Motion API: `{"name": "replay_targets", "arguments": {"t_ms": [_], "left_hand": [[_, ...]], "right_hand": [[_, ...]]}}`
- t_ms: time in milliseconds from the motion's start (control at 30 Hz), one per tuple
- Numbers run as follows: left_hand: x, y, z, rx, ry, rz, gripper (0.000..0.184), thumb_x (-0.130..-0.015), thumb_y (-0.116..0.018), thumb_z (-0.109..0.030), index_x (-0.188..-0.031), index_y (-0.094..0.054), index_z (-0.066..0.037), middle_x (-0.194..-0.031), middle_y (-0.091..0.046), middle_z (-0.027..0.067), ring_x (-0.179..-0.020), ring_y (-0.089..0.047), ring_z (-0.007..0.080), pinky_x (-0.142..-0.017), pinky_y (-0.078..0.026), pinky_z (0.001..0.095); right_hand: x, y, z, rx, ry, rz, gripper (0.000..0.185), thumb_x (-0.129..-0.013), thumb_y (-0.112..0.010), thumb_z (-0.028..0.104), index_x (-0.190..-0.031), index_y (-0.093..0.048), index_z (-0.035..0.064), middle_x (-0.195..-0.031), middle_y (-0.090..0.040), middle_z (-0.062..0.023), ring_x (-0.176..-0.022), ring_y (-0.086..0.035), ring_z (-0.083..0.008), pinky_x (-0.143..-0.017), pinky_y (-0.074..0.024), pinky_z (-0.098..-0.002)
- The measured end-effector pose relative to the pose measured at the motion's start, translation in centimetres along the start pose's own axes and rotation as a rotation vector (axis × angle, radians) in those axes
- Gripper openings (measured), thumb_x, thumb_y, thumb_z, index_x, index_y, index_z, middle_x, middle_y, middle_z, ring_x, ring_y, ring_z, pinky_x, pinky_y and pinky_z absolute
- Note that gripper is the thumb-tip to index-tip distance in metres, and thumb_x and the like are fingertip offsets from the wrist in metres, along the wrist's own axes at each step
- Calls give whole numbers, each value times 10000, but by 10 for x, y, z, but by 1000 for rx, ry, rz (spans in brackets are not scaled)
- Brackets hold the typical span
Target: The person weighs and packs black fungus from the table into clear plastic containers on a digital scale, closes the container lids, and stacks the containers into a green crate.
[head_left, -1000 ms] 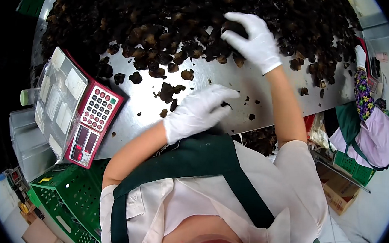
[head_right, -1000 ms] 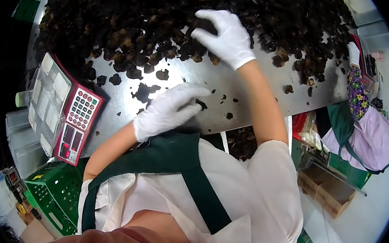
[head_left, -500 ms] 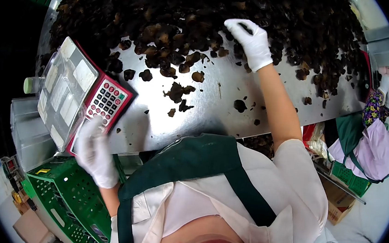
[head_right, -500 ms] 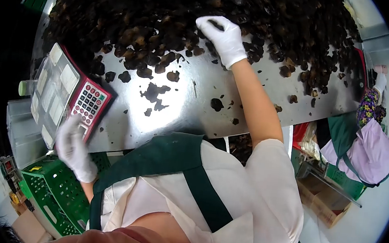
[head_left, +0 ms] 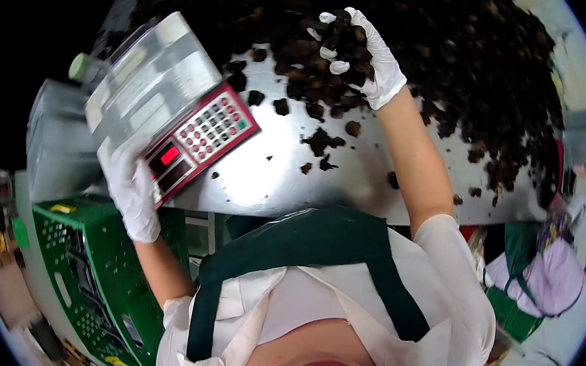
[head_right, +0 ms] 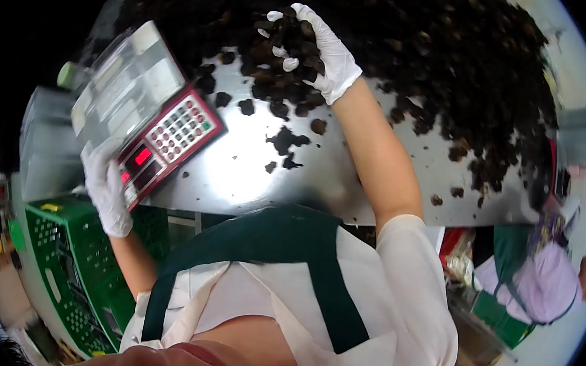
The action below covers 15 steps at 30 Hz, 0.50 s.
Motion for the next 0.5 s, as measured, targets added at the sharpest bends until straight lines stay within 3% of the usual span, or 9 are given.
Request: {"name": "replay_targets", "arguments": {"t_ms": [67,100,133,200,267,300,333,400,500], "left_hand": [[2,-5,-7,79,105,-67,286,-880,-553,9,-1110,-717,-37,-1136,-710,114,-1175,-608,311,-1186,-316,469],[1,-4,-8,63,78,-53,287,-898,-560,29,-1106,-727,-77,-1146,-720,93,-1282,-532,305,-1218,-249,480],[-3,-3,-9,10,18,-47,291,-889,-570,27,-1102,-733,-87,-1141,-721,91,-1247,-552,305,-1219,-249,482],[0,-6,-4,36,57,-66,299,-879,-575,27,-1099,-738,-93,-1134,-724,88,-1215,-573,302,-1215,-261,483],[-4,-5,-9,13,48,-64,278,-878,-579,2,-1090,-736,-86,-1118,-723,92,-1204,-576,309,-1201,-287,476],[-9,-14,-10,20,10,-54,258,-883,-583,-18,-1084,-734,-79,-1122,-720,93,-1207,-572,314,-1196,-293,475],[-5,-11,-6,-9,5,-62,241,-888,-587,-38,-1078,-731,-73,-1126,-716,94,-1209,-568,320,-1191,-299,474],[-2,-17,2,-39,-8,-86,219,-890,-594,-64,-1065,-727,-55,-1125,-704,95,-1219,-554,318,-1169,-317,462],[-4,-18,5,32,24,-44,227,-908,-582,-42,-1080,-731,-43,-1105,-695,82,-1188,-545,278,-1158,-314,432]], "right_hand": [[-23,-34,-10,201,-37,-1,476,-1004,-648,429,-1267,-642,33,-1232,-655,-147,-773,-606,-154,-513,-525,-208],[-28,-62,-18,407,23,-47,441,-1002,-650,424,-1208,-694,36,-1128,-708,-89,-754,-623,-101,-517,-514,-172],[-43,-81,-28,548,20,5,390,-967,-671,440,-1102,-738,79,-950,-748,-16,-743,-666,-83,-587,-514,-201],[-54,-143,-49,706,46,154,412,-933,-698,438,-1129,-746,78,-897,-750,-20,-795,-688,-70,-617,-518,-188],[-76,-170,-75,1000,35,293,402,-939,-690,400,-1121,-741,46,-921,-751,-54,-739,-682,-107,-656,-538,-241],[-70,-201,-82,1461,31,331,512,-893,-674,526,-1156,-751,94,-945,-759,-97,-844,-718,-188,-752,-566,-326],[-89,-207,-102,1739,226,443,576,-856,-636,622,-1197,-756,174,-997,-759,-123,-966,-715,-272,-855,-560,-415],[-101,-210,-133,1999,231,650,568,-883,-580,664,-1220,-757,242,-1155,-734,-111,-1123,-667,-308,-993,-500,-460],[-80,-203,-129,1930,525,464,589,-921,-526,699,-1202,-763,239,-1329,-633,-113,-1272,-556,-314,-1143,-357,-469]]}}
Point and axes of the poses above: each hand's wrist, its own x-axis away from the middle knuckle, its own y-axis out of the back of the hand, z = x × y, the point moved 4 cm from there along -x, towards the middle knuckle
